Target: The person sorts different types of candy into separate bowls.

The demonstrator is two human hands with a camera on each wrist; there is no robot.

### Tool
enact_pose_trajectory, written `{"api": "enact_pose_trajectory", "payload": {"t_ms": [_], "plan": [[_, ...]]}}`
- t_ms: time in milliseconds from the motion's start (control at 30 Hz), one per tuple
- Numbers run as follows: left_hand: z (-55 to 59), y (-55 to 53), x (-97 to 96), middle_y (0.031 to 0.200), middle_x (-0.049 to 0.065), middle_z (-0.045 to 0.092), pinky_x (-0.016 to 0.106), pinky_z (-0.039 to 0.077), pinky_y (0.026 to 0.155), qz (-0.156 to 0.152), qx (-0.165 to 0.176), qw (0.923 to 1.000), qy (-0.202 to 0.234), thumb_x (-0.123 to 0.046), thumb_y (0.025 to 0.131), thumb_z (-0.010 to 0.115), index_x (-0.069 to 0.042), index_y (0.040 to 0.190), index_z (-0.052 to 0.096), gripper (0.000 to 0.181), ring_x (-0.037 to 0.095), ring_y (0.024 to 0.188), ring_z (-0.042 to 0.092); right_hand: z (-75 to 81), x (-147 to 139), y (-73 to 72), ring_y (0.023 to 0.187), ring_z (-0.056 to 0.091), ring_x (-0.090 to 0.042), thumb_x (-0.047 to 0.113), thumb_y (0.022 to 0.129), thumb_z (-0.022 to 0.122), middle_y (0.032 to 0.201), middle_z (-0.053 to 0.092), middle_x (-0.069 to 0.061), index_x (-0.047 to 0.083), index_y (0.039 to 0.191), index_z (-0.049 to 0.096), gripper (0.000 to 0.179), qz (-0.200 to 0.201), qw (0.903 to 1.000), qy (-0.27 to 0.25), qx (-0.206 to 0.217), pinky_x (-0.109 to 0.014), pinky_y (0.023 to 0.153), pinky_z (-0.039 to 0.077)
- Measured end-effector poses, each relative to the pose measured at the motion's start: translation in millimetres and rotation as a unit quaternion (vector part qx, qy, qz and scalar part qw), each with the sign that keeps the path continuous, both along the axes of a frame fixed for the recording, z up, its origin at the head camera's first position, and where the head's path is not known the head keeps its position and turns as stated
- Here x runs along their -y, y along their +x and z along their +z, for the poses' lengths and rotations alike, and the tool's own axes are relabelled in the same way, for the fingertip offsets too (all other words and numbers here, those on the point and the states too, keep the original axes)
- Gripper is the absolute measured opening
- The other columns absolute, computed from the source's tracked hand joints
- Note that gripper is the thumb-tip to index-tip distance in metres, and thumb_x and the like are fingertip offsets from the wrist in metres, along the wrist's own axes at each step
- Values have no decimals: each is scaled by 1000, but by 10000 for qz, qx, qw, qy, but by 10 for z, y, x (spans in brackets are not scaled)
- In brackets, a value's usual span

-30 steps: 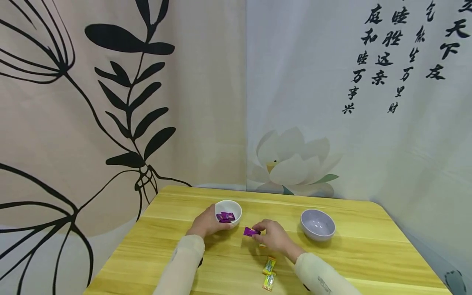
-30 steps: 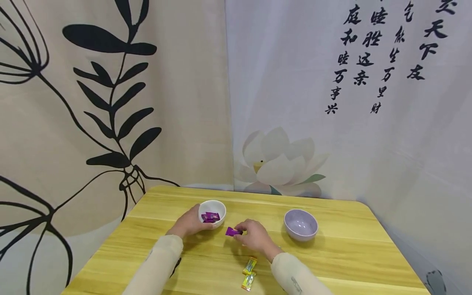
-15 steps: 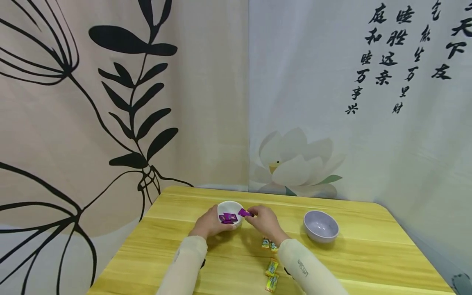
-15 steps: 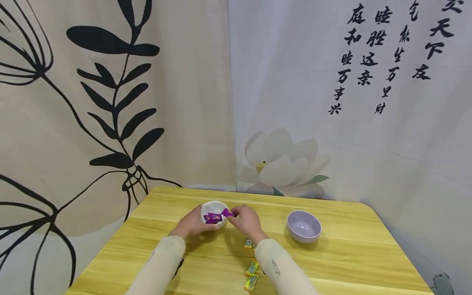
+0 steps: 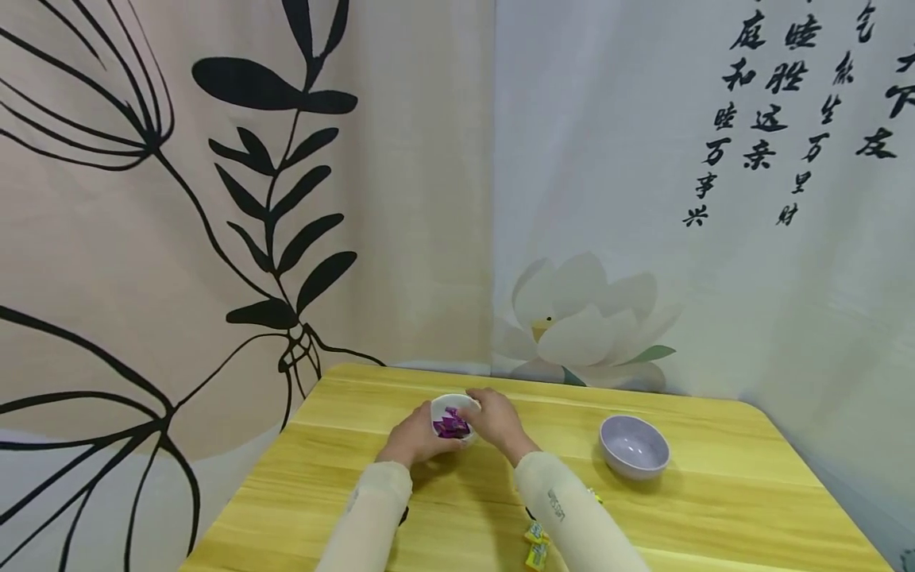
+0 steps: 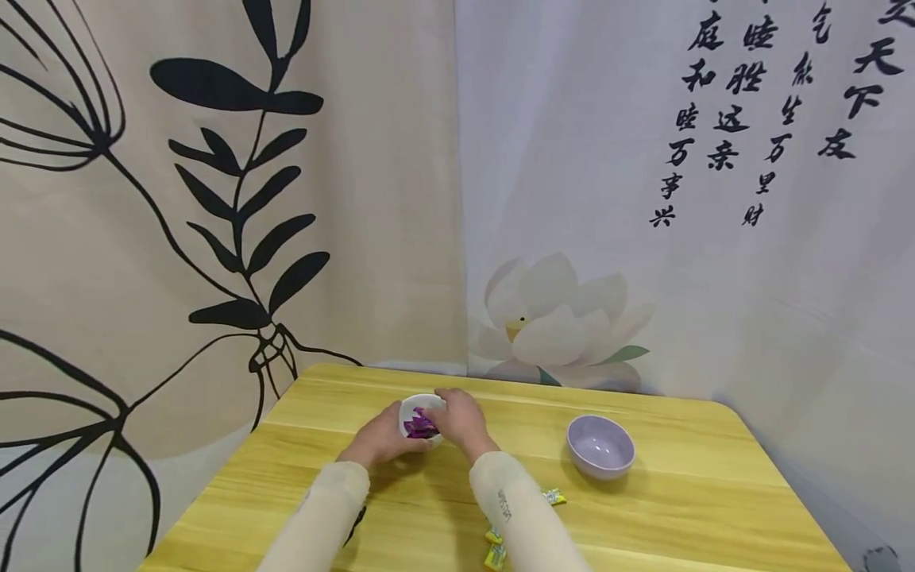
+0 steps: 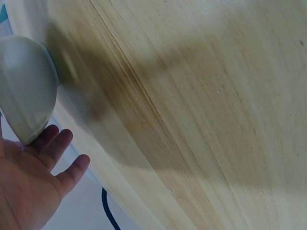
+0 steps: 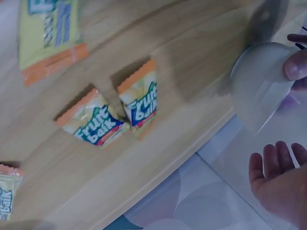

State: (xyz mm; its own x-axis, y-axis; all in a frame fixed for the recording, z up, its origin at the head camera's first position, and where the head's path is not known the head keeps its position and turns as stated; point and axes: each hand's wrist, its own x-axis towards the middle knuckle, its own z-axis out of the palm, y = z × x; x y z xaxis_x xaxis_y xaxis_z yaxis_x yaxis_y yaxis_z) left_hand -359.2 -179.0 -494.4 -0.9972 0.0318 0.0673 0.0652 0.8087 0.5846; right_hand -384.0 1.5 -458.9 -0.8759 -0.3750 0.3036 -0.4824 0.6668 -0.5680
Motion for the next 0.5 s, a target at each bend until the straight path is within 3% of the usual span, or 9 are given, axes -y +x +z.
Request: {"api": "enact_pose_trajectory", "payload": {"t_ms": [100,500], "plan": [[0,11,-38,124,14,60,51,49,93,26,28,10000,-14,-57,69,85,-2,140,44,98,29,105,59,-27,-39,7,117,58,-40,25,95,68,125,63,-22,-2,128,63,44,-3,10000,-19,75,-53,100,45],[6,-9,-34,123,12,61,52,48,95,135,83,9998,-122,-60,65,86,-2,141,44,105,29,107,60,-89,-390,13,118,58,-39,26,93,69,125,63,-21,-1,126,65,42,-284,9995,18,104,-53,99,46]]}}
